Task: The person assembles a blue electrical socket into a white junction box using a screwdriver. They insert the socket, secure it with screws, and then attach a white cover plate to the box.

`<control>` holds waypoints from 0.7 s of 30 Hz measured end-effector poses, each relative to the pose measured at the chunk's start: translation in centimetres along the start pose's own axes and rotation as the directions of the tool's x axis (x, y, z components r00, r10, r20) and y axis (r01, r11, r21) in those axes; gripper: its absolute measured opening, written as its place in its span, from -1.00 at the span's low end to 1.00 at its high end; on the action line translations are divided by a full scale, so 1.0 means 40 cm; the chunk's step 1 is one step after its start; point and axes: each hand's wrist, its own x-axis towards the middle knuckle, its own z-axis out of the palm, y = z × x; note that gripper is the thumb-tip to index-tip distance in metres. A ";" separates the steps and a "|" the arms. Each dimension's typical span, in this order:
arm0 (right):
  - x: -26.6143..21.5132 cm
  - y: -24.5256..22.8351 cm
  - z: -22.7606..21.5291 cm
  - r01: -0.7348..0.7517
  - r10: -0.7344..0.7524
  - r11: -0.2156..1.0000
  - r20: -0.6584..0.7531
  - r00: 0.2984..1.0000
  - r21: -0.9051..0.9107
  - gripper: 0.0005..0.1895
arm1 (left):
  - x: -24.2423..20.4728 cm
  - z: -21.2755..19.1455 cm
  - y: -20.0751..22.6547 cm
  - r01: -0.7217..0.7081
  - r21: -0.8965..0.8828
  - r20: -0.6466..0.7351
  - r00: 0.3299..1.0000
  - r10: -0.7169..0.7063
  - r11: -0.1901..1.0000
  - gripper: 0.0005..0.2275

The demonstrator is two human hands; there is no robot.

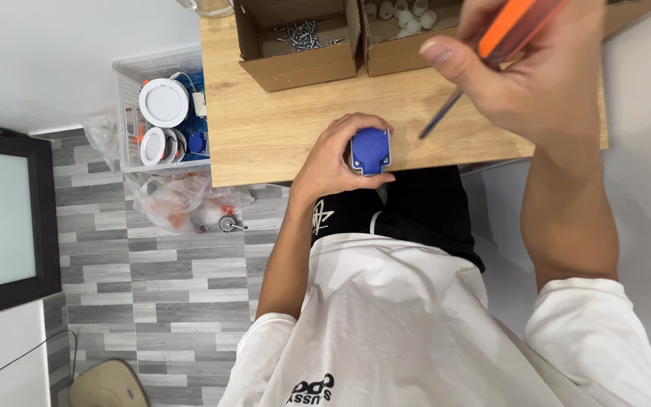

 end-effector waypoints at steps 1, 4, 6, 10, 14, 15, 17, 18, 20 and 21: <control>0.008 -0.005 -0.004 -0.019 0.024 0.998 0.083 0.996 -0.059 -0.46 | 0.001 0.001 -0.001 -0.024 0.016 -0.001 1.000 0.024 1.000 -0.44; 0.001 0.064 0.004 0.168 -0.122 0.962 0.214 0.969 -0.215 -0.51 | 0.006 0.001 0.004 -0.034 0.045 0.002 0.999 0.034 0.998 -0.47; 0.002 0.076 0.014 0.071 -0.001 0.965 0.266 0.964 -0.253 -0.65 | 0.008 0.002 0.004 -0.059 0.061 -0.004 0.998 0.059 0.996 -0.48; -0.017 0.120 0.042 -0.121 0.290 0.886 0.331 0.898 -0.449 -0.43 | 0.011 0.001 -0.004 -0.194 0.149 -0.051 0.978 0.204 0.970 -0.46; -0.042 0.180 0.067 -0.090 0.325 0.834 0.353 0.878 -0.544 -0.44 | 0.012 -0.004 0.006 -0.180 0.239 -0.059 0.978 0.199 0.954 -0.48; -0.046 0.190 0.070 -0.122 0.343 0.839 0.343 0.874 -0.529 -0.46 | 0.015 -0.007 0.005 -0.177 0.287 -0.044 0.979 0.198 0.942 -0.46; -0.063 0.210 0.077 -0.156 0.366 0.843 0.337 0.868 -0.515 -0.47 | 0.006 -0.007 0.001 -0.171 0.329 -0.031 0.981 0.191 0.929 -0.43; -0.067 0.222 0.079 -0.141 0.361 0.833 0.333 0.871 -0.534 -0.48 | 0.005 -0.009 -0.002 -0.175 0.332 -0.020 0.981 0.192 0.927 -0.42; -0.073 0.232 0.084 -0.124 0.353 0.823 0.329 0.876 -0.554 -0.47 | 0.001 -0.009 -0.006 -0.180 0.336 -0.010 0.981 0.195 0.924 -0.41; -0.076 0.231 0.087 -0.132 0.356 0.827 0.327 0.875 -0.546 -0.47 | -0.002 -0.007 -0.007 -0.183 0.340 -0.023 0.979 0.202 0.923 -0.43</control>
